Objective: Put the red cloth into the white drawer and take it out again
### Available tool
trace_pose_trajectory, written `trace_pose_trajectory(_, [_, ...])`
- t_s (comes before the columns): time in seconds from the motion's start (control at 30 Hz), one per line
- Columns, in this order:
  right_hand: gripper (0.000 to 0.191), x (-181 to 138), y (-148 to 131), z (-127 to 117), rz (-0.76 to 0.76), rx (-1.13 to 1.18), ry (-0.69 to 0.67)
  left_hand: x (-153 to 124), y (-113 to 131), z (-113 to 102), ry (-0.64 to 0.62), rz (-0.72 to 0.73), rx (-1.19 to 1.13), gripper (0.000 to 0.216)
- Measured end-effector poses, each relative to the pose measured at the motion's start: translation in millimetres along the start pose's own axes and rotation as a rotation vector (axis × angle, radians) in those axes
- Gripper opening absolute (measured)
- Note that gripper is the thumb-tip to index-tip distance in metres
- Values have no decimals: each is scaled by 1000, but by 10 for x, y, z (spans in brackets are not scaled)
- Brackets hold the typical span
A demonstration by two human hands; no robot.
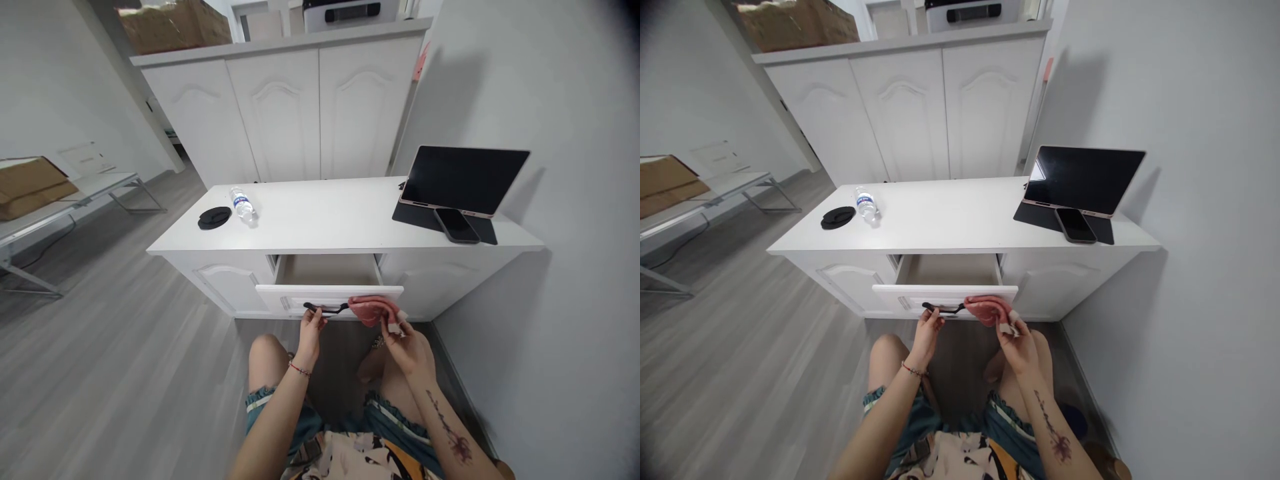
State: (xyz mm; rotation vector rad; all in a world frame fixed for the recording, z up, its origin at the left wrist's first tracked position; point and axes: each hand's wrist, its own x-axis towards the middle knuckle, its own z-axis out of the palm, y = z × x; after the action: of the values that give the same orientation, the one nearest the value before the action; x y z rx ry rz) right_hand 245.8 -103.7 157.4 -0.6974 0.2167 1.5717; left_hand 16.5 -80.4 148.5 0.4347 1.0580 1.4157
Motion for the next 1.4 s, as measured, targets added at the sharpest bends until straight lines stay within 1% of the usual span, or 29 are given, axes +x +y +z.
trace_pose_trajectory(0.07, [15, 19, 146, -97, -6, -71, 51, 51, -2, 7, -6, 9, 12, 38])
trace_pose_trajectory(0.17, [15, 0, 402, -221, 25, -122, 103, 152, 6, 20, -9, 12, 36, 39])
trace_pose_trajectory(0.27, [17, -61, 643, -302, 133, -161, 129, 268, 36, 46, -5, 5, 58, 42])
trace_pose_trajectory(0.37, [14, -116, 844, -362, 263, -220, 141, 389, 94, 105, 1, -21, 85, 43])
trace_pose_trajectory(0.43, [11, -139, 956, -397, 311, -261, 138, 470, 145, 162, 5, -49, 101, 44])
trace_pose_trajectory(0.53, [10, -164, 1080, -440, 335, -317, 133, 597, 222, 249, 15, -82, 118, 42])
trace_pose_trajectory(0.63, [9, -182, 1131, -477, 323, -362, 116, 724, 277, 314, 23, -95, 125, 43])
trace_pose_trajectory(0.77, [10, -179, 1098, -537, 304, -378, 86, 856, 318, 372, 29, -107, 142, 48])
trace_pose_trajectory(0.9, [15, -166, 1032, -591, 292, -368, 61, 939, 352, 429, 44, -114, 147, 49])
trace_pose_trajectory(1.03, [18, -203, 1004, -591, 249, -349, 77, 985, 367, 495, 74, -118, 151, 49])
trace_pose_trajectory(1.13, [17, -268, 1004, -566, 247, -361, 70, 946, 328, 509, 63, -115, 106, 48])
trace_pose_trajectory(1.23, [14, -359, 1000, -535, 264, -379, 60, 756, 210, 392, -17, -167, 105, 45])
trace_pose_trajectory(1.3, [12, -431, 986, -506, 293, -384, 30, 513, 89, 208, -98, -251, 166, 45])
trace_pose_trajectory(1.37, [12, -509, 966, -466, 354, -378, -37, 182, -53, -43, -177, -396, 195, 44])
trace_pose_trajectory(1.4, [13, -548, 957, -444, 389, -371, -80, -6, -124, -180, -217, -470, 175, 44])
